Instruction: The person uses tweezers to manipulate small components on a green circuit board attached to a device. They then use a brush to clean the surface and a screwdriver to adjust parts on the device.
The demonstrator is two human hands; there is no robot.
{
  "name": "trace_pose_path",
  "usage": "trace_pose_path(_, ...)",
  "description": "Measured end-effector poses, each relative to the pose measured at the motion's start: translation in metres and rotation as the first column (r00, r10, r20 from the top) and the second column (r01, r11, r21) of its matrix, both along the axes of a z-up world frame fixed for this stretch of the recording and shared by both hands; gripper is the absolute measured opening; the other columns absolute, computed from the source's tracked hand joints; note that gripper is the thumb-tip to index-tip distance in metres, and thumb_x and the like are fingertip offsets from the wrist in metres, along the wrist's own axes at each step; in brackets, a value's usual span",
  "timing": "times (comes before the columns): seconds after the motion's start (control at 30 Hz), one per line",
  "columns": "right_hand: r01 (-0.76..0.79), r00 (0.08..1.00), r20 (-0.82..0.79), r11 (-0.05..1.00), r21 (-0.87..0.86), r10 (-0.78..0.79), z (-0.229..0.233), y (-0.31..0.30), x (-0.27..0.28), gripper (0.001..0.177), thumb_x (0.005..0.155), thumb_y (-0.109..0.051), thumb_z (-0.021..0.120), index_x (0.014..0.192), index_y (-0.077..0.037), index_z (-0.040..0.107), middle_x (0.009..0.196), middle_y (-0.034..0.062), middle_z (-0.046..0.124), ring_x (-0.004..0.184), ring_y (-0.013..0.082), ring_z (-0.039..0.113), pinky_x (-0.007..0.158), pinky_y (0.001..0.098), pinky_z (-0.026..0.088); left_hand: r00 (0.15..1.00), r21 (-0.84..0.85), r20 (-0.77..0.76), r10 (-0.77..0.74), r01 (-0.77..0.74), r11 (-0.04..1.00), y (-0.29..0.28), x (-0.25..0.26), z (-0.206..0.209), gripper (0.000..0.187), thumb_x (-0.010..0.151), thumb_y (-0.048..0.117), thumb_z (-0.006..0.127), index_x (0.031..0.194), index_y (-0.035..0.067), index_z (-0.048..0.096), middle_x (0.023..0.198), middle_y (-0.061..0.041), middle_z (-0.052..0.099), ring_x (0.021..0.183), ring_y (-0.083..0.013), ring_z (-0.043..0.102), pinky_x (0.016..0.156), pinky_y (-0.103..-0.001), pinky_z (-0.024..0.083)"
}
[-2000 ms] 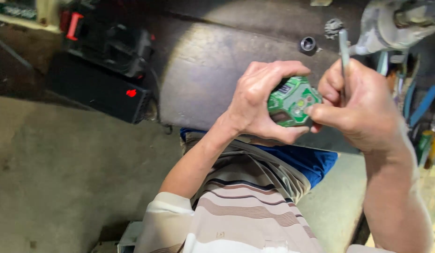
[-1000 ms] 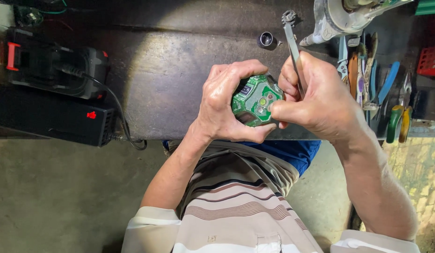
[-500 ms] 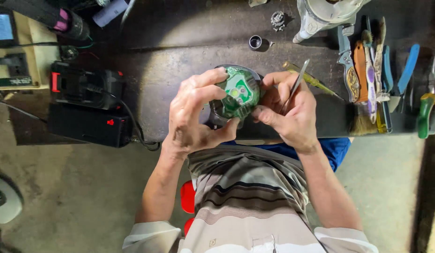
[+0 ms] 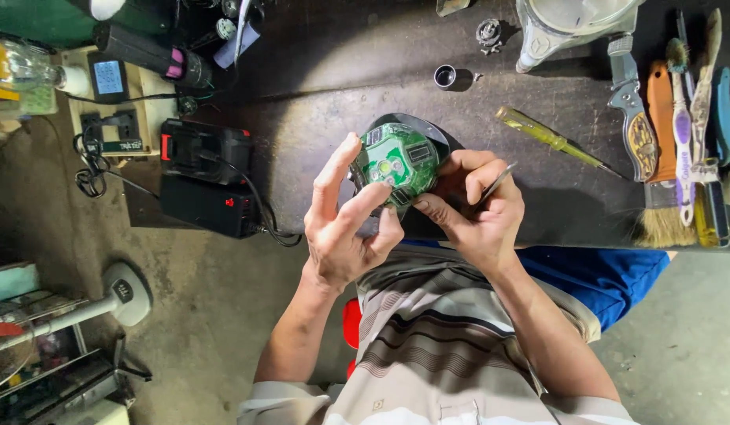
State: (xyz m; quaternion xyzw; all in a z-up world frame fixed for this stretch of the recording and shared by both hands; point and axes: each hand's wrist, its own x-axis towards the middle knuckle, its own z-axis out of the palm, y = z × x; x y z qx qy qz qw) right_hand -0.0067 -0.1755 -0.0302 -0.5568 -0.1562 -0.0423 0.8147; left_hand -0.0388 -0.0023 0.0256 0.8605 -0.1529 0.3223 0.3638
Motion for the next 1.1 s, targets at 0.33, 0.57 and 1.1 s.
trace_pose_path(0.33,0.041,0.999,-0.004,0.998,-0.041,-0.042,0.003,0.000,0.002,0.052,0.082,0.009,0.086,0.071,-0.006,0.037,0.103,0.0239,0.063,0.064,0.0203,0.068,0.056,0.0291,0.059,0.999,0.058,-0.045,-0.014,0.016,0.998,0.009,0.003,-0.001,0.030,0.080,0.011,0.073,0.110,0.014,0.072,0.136,-0.030,0.058,0.125,-0.0471,0.063,0.102,-0.053,0.057)
trace_pose_path(0.57,0.070,0.997,-0.006,0.986,-0.154,-0.072,0.009,-0.002,0.004,0.053,0.081,0.003,0.090,0.067,-0.005,0.039,0.100,0.0195,0.067,0.062,0.0181,0.071,0.056,0.0266,0.058,0.999,0.129,-0.051,-0.015,0.022,0.991,0.008,0.007,0.008,0.023,0.083,0.014,0.071,0.106,0.014,0.071,0.130,-0.029,0.060,0.119,-0.0488,0.065,0.098,-0.055,0.057)
trace_pose_path(1.1,0.103,0.995,0.015,0.975,-0.195,-0.101,0.010,-0.002,0.004,0.052,0.082,-0.004,0.091,0.068,-0.008,0.041,0.098,0.0138,0.070,0.064,0.0200,0.070,0.056,0.0274,0.055,1.000,0.108,0.020,-0.002,0.000,0.994,0.007,0.004,-0.005,0.026,0.083,0.013,0.071,0.108,0.014,0.069,0.133,-0.031,0.057,0.122,-0.0506,0.064,0.101,-0.053,0.056)
